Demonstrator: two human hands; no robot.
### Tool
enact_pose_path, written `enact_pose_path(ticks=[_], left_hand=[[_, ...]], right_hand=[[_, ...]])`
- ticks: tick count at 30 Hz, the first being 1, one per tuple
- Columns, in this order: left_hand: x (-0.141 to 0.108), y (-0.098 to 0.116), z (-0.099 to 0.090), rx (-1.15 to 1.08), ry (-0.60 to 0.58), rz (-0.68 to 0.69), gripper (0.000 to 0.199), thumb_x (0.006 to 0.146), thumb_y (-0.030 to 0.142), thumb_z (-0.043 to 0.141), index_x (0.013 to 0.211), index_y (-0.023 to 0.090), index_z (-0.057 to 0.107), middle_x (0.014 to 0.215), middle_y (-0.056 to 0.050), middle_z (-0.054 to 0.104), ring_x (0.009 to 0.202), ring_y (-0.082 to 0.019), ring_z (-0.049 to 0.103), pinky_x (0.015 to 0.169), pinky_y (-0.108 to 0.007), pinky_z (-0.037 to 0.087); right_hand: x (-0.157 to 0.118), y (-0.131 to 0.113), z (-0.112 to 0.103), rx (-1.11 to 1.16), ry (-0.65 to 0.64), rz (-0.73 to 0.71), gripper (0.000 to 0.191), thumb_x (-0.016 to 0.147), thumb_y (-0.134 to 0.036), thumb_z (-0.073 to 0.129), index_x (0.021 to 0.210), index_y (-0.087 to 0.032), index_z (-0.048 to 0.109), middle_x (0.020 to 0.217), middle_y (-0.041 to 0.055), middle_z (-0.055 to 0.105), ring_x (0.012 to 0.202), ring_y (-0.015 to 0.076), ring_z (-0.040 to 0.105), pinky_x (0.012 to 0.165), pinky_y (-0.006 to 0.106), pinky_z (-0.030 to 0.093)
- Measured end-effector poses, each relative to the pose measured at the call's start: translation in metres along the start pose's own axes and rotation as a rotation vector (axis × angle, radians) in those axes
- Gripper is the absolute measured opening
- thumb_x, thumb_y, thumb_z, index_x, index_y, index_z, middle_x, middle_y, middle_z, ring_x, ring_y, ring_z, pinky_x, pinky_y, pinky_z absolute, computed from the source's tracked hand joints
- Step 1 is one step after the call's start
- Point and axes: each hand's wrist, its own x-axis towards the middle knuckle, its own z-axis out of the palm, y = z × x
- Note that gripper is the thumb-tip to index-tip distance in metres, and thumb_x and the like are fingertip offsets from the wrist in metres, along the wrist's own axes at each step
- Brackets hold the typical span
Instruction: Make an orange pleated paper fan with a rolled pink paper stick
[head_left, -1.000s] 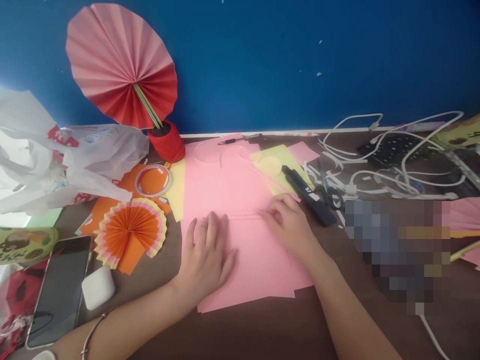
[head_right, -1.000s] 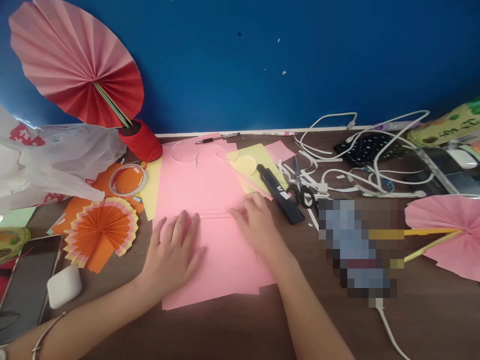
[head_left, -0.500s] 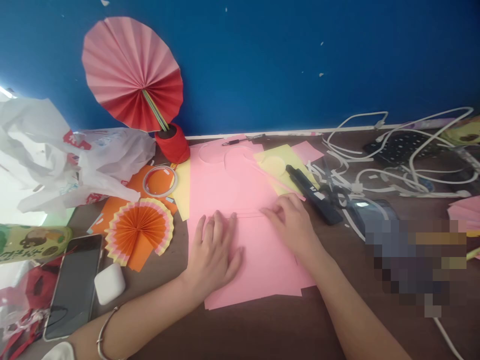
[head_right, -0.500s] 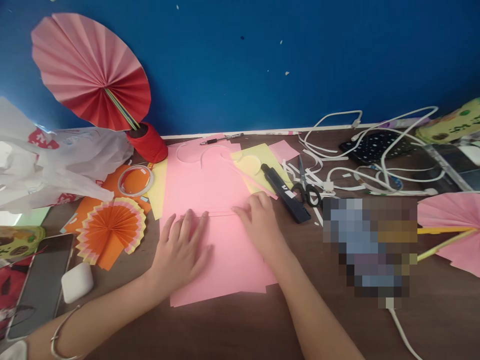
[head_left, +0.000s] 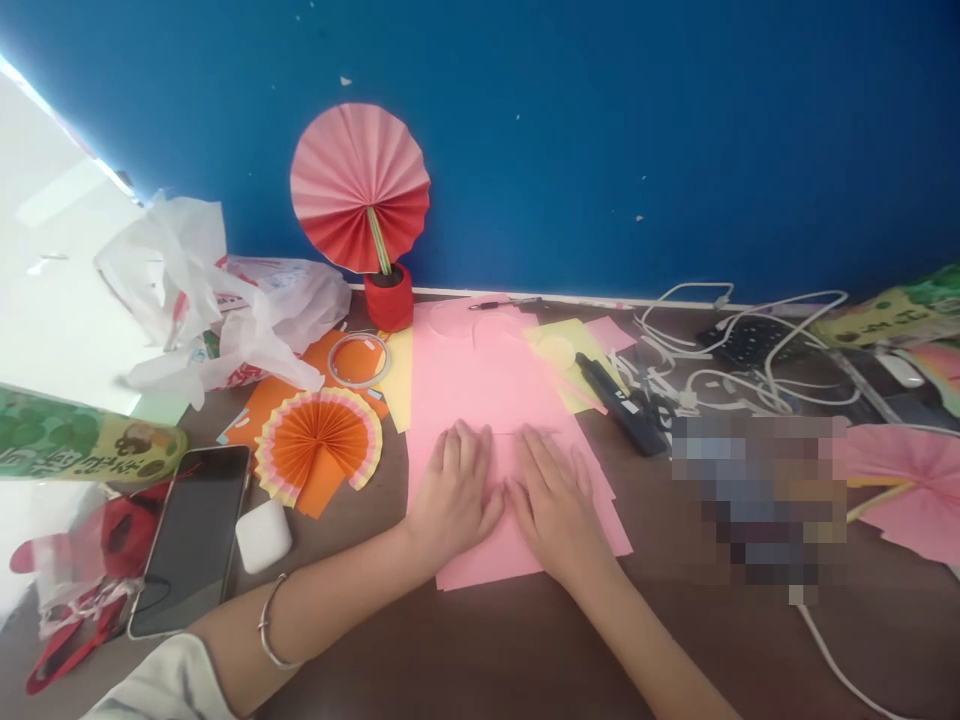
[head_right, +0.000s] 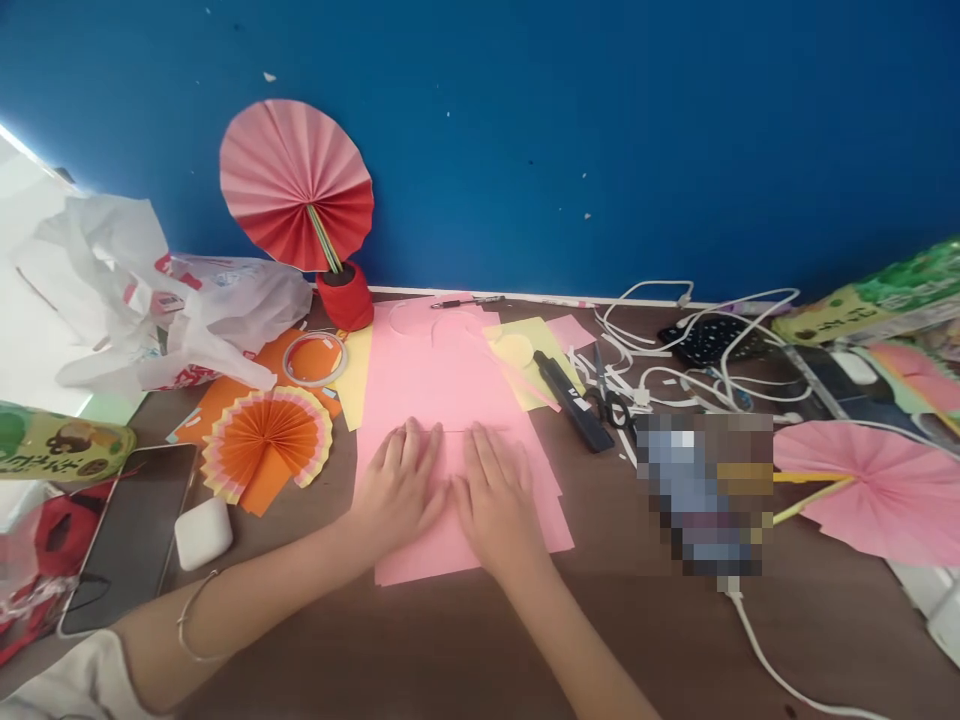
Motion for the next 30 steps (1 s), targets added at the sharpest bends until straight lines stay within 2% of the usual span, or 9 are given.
enact_pose_path(ticks=[2,4,9,13,16,19,22,25,30], left_hand=[[0.0,0.0,0.001,-0.008,0.013,0.0,0.063,0.085,0.041,0.036,0.134,0.001,0.032,0.124,-0.024,0.047,0.11,-0.031,0.047,0.097,-0.044,0.033],[0.0,-0.001,0.001,-0.001,0.02,0.0,0.062,0.084,0.039,0.036,0.133,0.0,0.034,0.123,-0.024,0.047,0.109,-0.031,0.047,0.097,-0.044,0.032],[0.001,-0.002,0.002,0.014,0.032,0.022,0.06,0.084,0.036,0.036,0.132,0.001,0.034,0.121,-0.023,0.048,0.108,-0.032,0.048,0.096,-0.045,0.032],[0.0,-0.003,0.0,-0.004,0.043,0.026,0.06,0.084,0.037,0.037,0.135,0.006,0.032,0.122,-0.021,0.048,0.105,-0.031,0.048,0.094,-0.045,0.033],[0.0,-0.003,-0.001,-0.022,0.049,0.009,0.058,0.085,0.038,0.035,0.134,0.007,0.036,0.121,-0.02,0.048,0.104,-0.03,0.047,0.093,-0.045,0.033],[0.0,-0.003,-0.001,-0.041,0.06,0.004,0.057,0.085,0.038,0.036,0.133,0.008,0.037,0.12,-0.02,0.049,0.104,-0.03,0.046,0.093,-0.044,0.033],[0.0,-0.003,0.0,-0.052,0.07,-0.001,0.057,0.085,0.038,0.036,0.133,0.008,0.037,0.12,-0.019,0.049,0.104,-0.029,0.046,0.093,-0.044,0.033],[-0.001,-0.003,0.0,-0.042,0.069,-0.008,0.057,0.085,0.038,0.036,0.133,0.007,0.038,0.121,-0.019,0.049,0.105,-0.029,0.046,0.093,-0.044,0.033],[-0.001,-0.002,-0.002,-0.042,0.057,-0.015,0.058,0.085,0.039,0.037,0.133,0.007,0.038,0.122,-0.02,0.049,0.107,-0.03,0.045,0.093,-0.044,0.034]], right_hand=[[0.001,0.001,0.001,-0.006,-0.036,0.012,0.05,0.09,-0.023,0.027,0.138,-0.013,0.028,0.137,0.0122,0.042,0.128,0.025,0.035,0.107,0.05,0.017],[0.004,0.001,0.001,-0.001,-0.068,0.018,0.049,0.09,-0.023,0.025,0.139,-0.015,0.028,0.138,0.0112,0.041,0.128,0.0241,0.036,0.106,0.049,0.019],[0.011,-0.004,-0.003,-0.013,-0.104,0.055,0.047,0.089,-0.023,0.026,0.133,-0.013,0.039,0.135,0.0131,0.045,0.125,0.0257,0.039,0.103,0.049,0.026],[0.014,0.004,-0.008,0.029,-0.141,0.008,0.045,0.089,-0.024,0.029,0.129,-0.011,0.043,0.133,0.0138,0.046,0.125,0.0244,0.039,0.103,0.046,0.029],[0.011,0.015,-0.009,0.029,-0.094,0.004,0.043,0.09,-0.028,0.028,0.129,-0.016,0.044,0.131,0.012,0.049,0.123,0.0227,0.042,0.105,0.047,0.026],[0.008,0.019,-0.007,-0.034,-0.051,0.049,0.045,0.091,-0.029,0.027,0.132,-0.016,0.04,0.132,0.0127,0.048,0.124,0.0236,0.042,0.106,0.051,0.02],[0.007,0.017,-0.006,-0.062,-0.07,0.069,0.047,0.09,-0.03,0.029,0.133,-0.012,0.037,0.134,0.0147,0.045,0.126,0.0252,0.039,0.105,0.052,0.022],[0.008,0.017,-0.008,-0.041,-0.093,0.056,0.049,0.089,-0.033,0.031,0.13,-0.008,0.04,0.134,0.0169,0.045,0.126,0.0253,0.038,0.105,0.047,0.026],[0.006,0.024,-0.012,-0.031,-0.045,0.054,0.043,0.09,-0.03,0.028,0.126,-0.013,0.046,0.128,0.0145,0.051,0.12,0.0238,0.046,0.106,0.052,0.021]])
